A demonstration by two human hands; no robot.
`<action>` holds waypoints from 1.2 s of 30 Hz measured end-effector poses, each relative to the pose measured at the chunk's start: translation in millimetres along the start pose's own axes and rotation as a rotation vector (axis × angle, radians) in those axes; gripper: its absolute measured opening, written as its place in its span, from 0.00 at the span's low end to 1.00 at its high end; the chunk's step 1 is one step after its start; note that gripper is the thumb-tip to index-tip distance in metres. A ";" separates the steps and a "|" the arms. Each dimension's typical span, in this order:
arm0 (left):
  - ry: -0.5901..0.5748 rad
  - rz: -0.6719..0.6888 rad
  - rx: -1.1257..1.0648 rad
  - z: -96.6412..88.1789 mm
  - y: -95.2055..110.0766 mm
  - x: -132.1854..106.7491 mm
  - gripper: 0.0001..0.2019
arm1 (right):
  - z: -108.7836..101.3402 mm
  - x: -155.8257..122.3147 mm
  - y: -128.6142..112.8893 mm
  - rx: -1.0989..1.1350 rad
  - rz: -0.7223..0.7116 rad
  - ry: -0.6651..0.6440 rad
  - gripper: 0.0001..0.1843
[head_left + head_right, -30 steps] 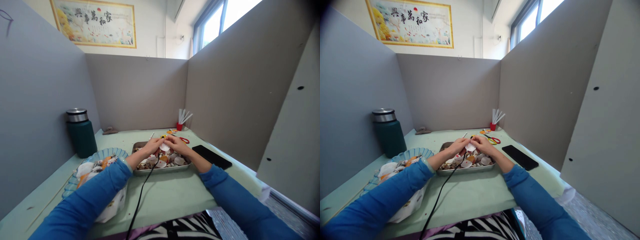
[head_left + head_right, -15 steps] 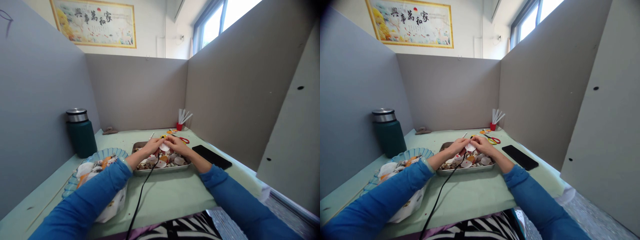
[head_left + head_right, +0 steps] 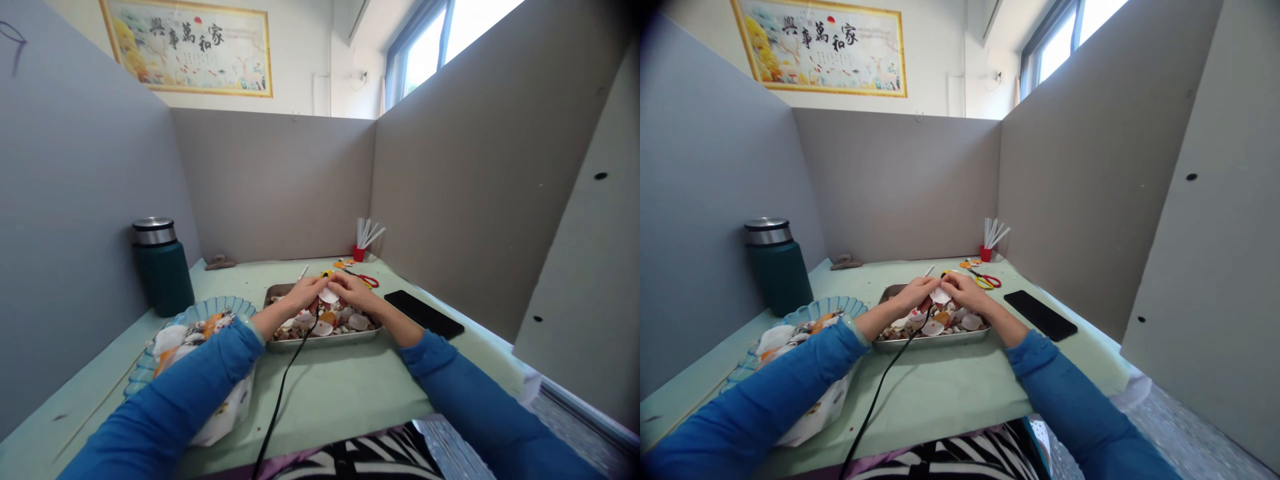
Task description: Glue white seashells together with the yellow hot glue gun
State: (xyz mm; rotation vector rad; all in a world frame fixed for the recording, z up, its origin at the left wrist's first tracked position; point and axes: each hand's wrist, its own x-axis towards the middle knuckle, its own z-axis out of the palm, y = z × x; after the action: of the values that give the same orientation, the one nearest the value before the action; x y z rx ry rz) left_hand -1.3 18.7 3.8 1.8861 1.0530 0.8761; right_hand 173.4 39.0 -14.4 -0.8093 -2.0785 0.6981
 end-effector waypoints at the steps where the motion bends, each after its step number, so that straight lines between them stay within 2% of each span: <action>1: 0.002 -0.002 0.002 0.1 0.2 -0.1 0.21 | 0.1 -0.1 0.4 -0.003 0.000 0.001 0.15; 9: -0.016 0.016 -0.047 0.6 -5.8 4.1 0.22 | 0.0 0.4 2.4 -0.015 -0.009 0.013 0.16; 17: 0.010 0.000 -0.029 -0.5 -2.7 2.3 0.21 | 0.4 1.0 5.2 0.030 -0.021 0.034 0.15; 30: -0.036 0.008 -0.011 -2.9 -11.5 8.7 0.25 | 0.5 1.5 4.0 0.059 -0.050 0.084 0.16; 36: -0.010 0.004 0.001 -2.3 -10.8 7.3 0.26 | 0.2 0.5 0.9 0.044 -0.045 0.120 0.16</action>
State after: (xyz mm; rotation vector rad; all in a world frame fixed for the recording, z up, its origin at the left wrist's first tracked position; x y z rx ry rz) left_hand -4.0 29.5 -3.2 1.8923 1.0434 0.8677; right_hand 173.3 40.0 -14.9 -0.7585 -1.9607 0.6524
